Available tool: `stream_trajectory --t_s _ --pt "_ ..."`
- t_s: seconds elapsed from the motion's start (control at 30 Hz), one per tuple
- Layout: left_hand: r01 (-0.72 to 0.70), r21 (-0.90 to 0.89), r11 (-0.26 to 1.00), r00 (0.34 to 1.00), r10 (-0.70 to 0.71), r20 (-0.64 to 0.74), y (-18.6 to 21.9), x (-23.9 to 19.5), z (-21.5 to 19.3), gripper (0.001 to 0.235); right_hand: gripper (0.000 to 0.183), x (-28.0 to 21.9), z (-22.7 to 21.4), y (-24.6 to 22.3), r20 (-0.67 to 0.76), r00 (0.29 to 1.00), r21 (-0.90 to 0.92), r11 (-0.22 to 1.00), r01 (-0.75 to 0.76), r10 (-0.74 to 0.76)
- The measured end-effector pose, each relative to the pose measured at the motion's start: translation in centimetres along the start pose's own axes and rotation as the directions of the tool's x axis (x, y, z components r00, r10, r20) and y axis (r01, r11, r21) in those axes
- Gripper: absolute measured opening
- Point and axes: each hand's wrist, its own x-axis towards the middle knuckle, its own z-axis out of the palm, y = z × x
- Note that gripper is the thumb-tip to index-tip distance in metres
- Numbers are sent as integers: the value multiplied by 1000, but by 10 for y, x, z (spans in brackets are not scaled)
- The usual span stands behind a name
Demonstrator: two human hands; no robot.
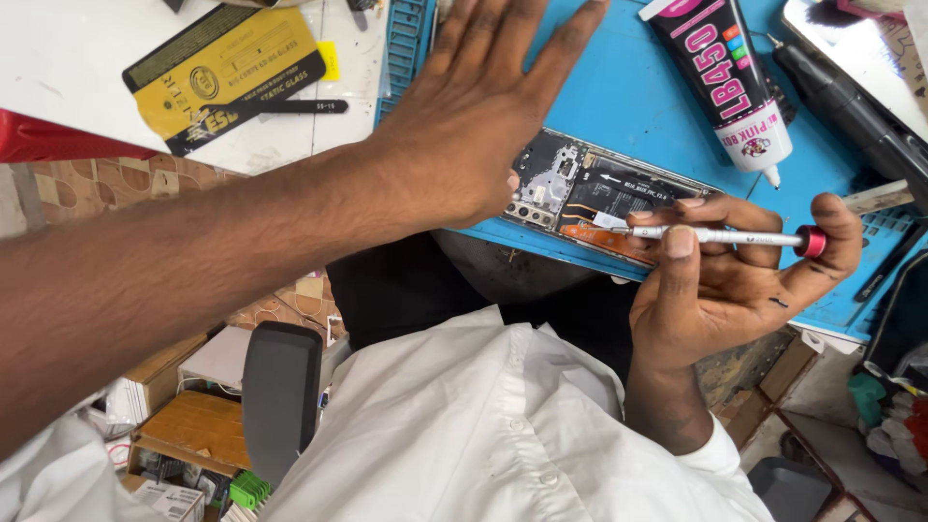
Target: The person uses a screwdriver to remove screws from the internal frame of a disassembled smartphone. They then use their fingers to lift and remove a small metal bracket from the camera area. The phone remains open on the workbench throughout the clip.
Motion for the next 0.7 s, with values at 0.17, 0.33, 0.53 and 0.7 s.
stream_trajectory --t_s 0.17,0.33,0.53,0.7 --pt "-55 -77 995 993 46 -112 -6 -19 -1 105 71 6 2 -4 9 1000 -29 1000 -3 3" --pt "-177 -104 979 918 127 -375 -7 -60 11 82 68 9 11 -16 53 997 -28 998 -61 63" --pt "-341 -501 795 868 63 -492 15 -99 41 40 73 6 48 -34 98 985 -87 987 -133 141" --pt "-358 -508 784 833 22 -553 -10 -100 54 22 74 0 65 -31 18 985 -154 974 -168 173"
